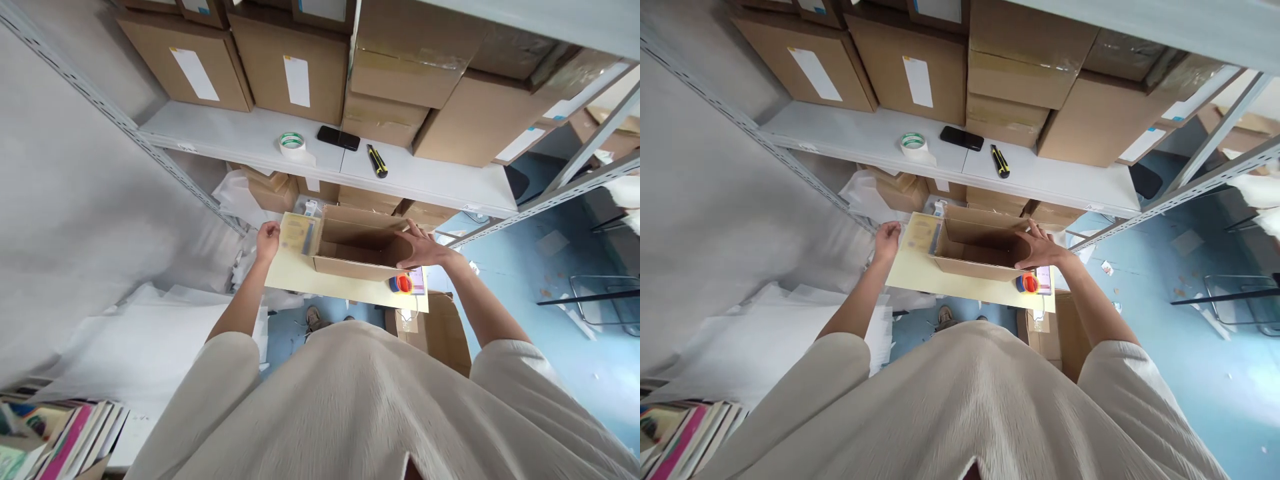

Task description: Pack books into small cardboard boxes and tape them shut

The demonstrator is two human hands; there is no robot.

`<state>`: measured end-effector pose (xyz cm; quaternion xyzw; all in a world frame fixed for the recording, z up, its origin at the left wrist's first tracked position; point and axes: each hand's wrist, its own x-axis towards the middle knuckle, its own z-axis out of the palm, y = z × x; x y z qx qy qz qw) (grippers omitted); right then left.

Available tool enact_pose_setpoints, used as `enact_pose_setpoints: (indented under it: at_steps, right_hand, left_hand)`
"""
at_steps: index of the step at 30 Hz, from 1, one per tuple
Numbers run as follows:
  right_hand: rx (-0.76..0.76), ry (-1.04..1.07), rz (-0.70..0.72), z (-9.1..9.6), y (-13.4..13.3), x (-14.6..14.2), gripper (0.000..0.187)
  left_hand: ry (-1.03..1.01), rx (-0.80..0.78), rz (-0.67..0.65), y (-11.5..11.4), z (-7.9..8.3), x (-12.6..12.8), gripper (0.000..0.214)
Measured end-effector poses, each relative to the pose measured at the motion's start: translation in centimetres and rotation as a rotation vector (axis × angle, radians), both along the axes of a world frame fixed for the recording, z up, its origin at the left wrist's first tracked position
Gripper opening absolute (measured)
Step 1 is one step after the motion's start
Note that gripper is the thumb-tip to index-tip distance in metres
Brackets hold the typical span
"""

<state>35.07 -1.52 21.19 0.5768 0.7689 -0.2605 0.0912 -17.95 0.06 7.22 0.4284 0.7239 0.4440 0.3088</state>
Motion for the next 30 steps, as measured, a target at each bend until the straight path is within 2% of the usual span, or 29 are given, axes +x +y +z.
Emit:
enact_pose_setpoints:
  at_steps: [3, 7, 12, 16, 22, 30]
  right_hand:
    - [-0.025, -0.048, -0.015, 0.9, -0.6, -0.7, 0.127]
    - [-0.024, -0.103, -0.015, 2.0, -1.2, -1.4, 0.124]
    - [-0.027, -0.169, -0.034, 2.9, -1.6, -2.3, 0.121]
    - [-0.037, -0.216, -0.065, 3.1, -1.9, -2.7, 0.118]
    - [-0.053, -0.256, -0.093, 2.9, -2.6, -2.8, 0.113]
    - [-0.092, -0.286, -0.127, 3.1, -3.1, -3.5, 0.113]
  left_hand:
    - [0.011, -0.209, 0.035, 1.0, -3.2, -2.6, 0.027]
    - [0.102, -0.447, -0.027, 2.1, -7.1, -4.2, 0.028]
    - [0.123, -0.536, -0.117, 4.4, -10.9, -5.1, 0.036]
    - [0.17, -0.562, -0.15, 6.3, -13.3, -5.6, 0.049]
    - [0.215, -0.622, -0.168, 7.5, -15.3, -5.5, 0.057]
    - [0.349, -0.779, -0.17, 8.5, -15.1, -3.9, 0.061]
